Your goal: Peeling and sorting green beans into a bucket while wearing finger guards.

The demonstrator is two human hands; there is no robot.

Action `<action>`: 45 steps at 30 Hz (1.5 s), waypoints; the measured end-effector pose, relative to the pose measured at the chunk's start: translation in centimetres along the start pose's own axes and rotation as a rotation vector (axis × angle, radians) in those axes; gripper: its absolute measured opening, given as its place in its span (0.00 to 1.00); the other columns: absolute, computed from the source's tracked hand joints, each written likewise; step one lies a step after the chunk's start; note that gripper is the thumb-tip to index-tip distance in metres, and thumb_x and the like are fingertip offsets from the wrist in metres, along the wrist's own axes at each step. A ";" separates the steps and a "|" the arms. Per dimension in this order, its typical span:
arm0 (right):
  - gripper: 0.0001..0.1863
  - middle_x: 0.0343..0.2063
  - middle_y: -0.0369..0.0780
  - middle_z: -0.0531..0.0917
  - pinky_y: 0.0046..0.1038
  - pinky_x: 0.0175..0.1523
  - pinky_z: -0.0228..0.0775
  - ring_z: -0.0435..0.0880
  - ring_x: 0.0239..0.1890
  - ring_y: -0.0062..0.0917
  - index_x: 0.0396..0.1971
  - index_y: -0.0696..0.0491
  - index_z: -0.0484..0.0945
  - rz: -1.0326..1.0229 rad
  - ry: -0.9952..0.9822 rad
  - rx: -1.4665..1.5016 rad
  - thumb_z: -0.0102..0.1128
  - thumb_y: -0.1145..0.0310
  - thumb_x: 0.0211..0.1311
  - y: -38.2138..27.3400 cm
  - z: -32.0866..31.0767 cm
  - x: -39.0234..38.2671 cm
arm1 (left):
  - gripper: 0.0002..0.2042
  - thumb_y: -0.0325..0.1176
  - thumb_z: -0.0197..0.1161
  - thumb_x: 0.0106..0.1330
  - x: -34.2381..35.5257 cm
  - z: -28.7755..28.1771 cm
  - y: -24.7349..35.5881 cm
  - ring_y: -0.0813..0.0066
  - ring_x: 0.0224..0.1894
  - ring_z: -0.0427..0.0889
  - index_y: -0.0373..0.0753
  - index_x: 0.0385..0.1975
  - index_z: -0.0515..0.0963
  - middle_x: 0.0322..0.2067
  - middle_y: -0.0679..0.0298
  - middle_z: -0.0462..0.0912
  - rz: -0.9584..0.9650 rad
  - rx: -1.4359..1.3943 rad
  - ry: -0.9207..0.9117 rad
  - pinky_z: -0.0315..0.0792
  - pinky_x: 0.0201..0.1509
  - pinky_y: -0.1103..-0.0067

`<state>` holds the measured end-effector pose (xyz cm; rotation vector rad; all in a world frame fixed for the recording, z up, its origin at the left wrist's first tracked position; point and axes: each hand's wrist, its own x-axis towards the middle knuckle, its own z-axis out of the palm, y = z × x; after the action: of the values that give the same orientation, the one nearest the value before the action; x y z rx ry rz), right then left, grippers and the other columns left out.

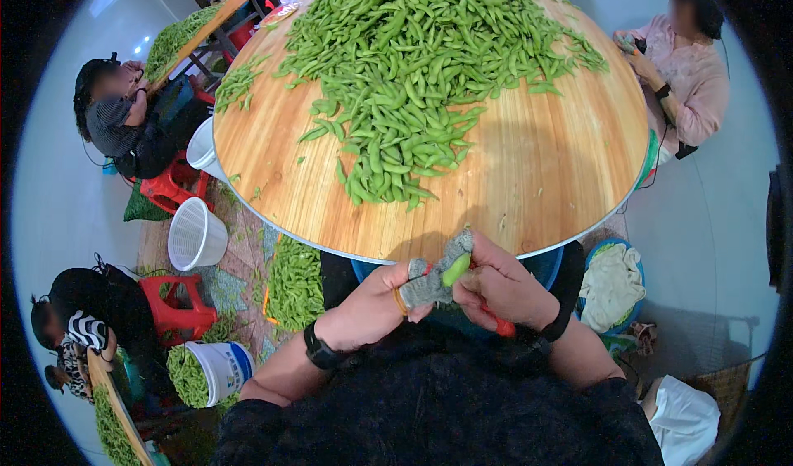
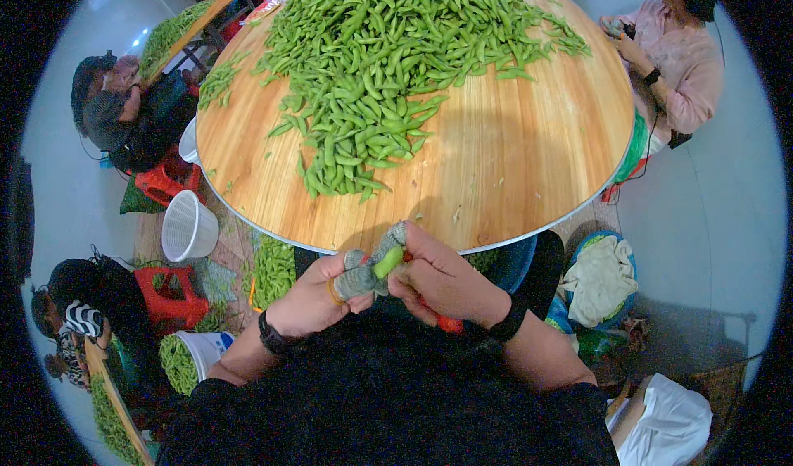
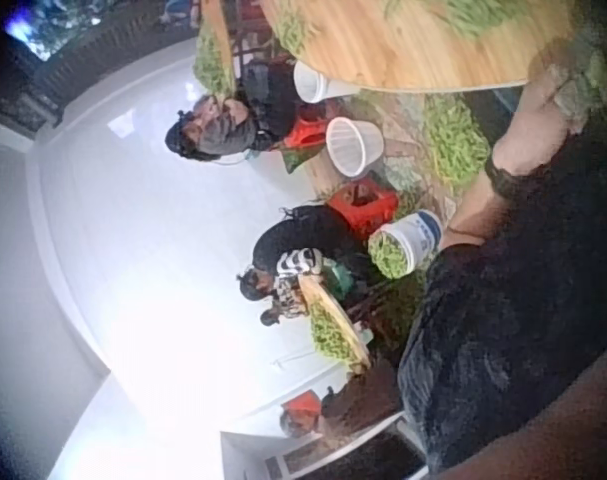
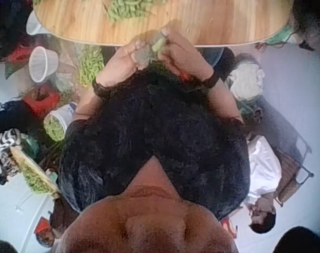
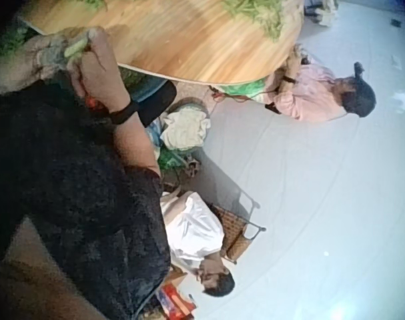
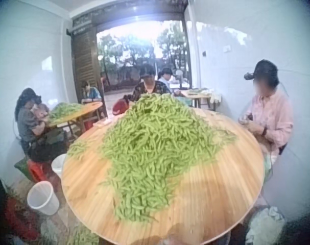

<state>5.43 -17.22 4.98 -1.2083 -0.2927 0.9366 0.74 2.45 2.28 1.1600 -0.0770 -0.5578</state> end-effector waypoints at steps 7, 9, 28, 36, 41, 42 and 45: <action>0.05 0.15 0.35 0.67 0.19 0.13 0.58 0.65 0.08 0.19 0.36 0.52 0.63 0.016 0.146 0.025 0.37 0.74 0.61 1.2 1.0 0.6 | 0.04 0.28 0.58 0.60 0.1 0.5 1.4 0.68 0.24 0.74 0.38 0.32 0.71 0.23 0.63 0.74 0.521 1.329 0.216 0.68 0.30 0.76; 0.05 0.15 0.35 0.67 0.20 0.13 0.59 0.66 0.08 0.19 0.35 0.52 0.63 0.020 0.167 0.067 0.37 0.73 0.62 1.4 1.5 0.4 | 0.06 0.26 0.59 0.57 -0.1 0.3 0.9 0.62 0.26 0.75 0.37 0.33 0.71 0.25 0.59 0.75 0.562 1.286 0.214 0.69 0.31 0.74; 0.10 0.21 0.48 0.73 0.34 0.28 0.68 0.76 0.24 0.43 0.30 0.58 0.67 -0.467 0.240 -0.993 0.57 0.72 0.50 3.3 0.9 -0.5 | 0.09 0.34 0.57 0.62 -1.4 -0.1 -0.4 0.55 0.24 0.75 0.36 0.25 0.71 0.19 0.54 0.72 0.381 1.049 0.006 0.68 0.27 0.71; 0.09 0.21 0.47 0.75 0.38 0.25 0.70 0.77 0.22 0.44 0.30 0.57 0.66 -0.370 0.216 -1.352 0.55 0.73 0.50 3.9 1.5 -0.2 | 0.09 0.33 0.59 0.59 -4.0 -1.5 -0.1 0.55 0.22 0.75 0.36 0.22 0.71 0.19 0.56 0.73 0.341 1.084 0.124 0.68 0.25 0.71; 0.06 0.22 0.47 0.76 0.39 0.24 0.72 0.79 0.22 0.44 0.34 0.57 0.64 -0.159 0.052 -1.548 0.44 0.73 0.57 1.4 0.8 -1.4 | 0.09 0.34 0.58 0.63 -9.5 -7.3 -1.2 0.73 0.22 0.79 0.34 0.27 0.76 0.20 0.57 0.79 0.017 0.983 0.640 0.70 0.25 0.77; 0.06 0.23 0.48 0.77 0.40 0.25 0.72 0.79 0.23 0.45 0.34 0.57 0.64 -0.252 0.088 -1.555 0.44 0.73 0.57 0.3 -0.1 -0.9 | 0.09 0.34 0.60 0.61 -10.0 -7.2 0.0 0.68 0.21 0.79 0.34 0.28 0.76 0.19 0.55 0.78 0.006 1.096 0.733 0.70 0.25 0.74; 0.05 0.24 0.46 0.76 0.39 0.29 0.72 0.79 0.27 0.42 0.32 0.55 0.67 -0.374 0.372 -1.566 0.49 0.72 0.55 -2.1 -1.8 2.6 | 0.11 0.36 0.63 0.56 -12.7 -10.6 -1.3 0.56 0.20 0.77 0.35 0.30 0.77 0.17 0.53 0.76 -0.149 1.597 0.999 0.70 0.24 0.67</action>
<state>9.16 -16.63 5.50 -2.5608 -0.9999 -0.0411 -7.15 16.82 -0.42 2.8961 0.5263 0.1568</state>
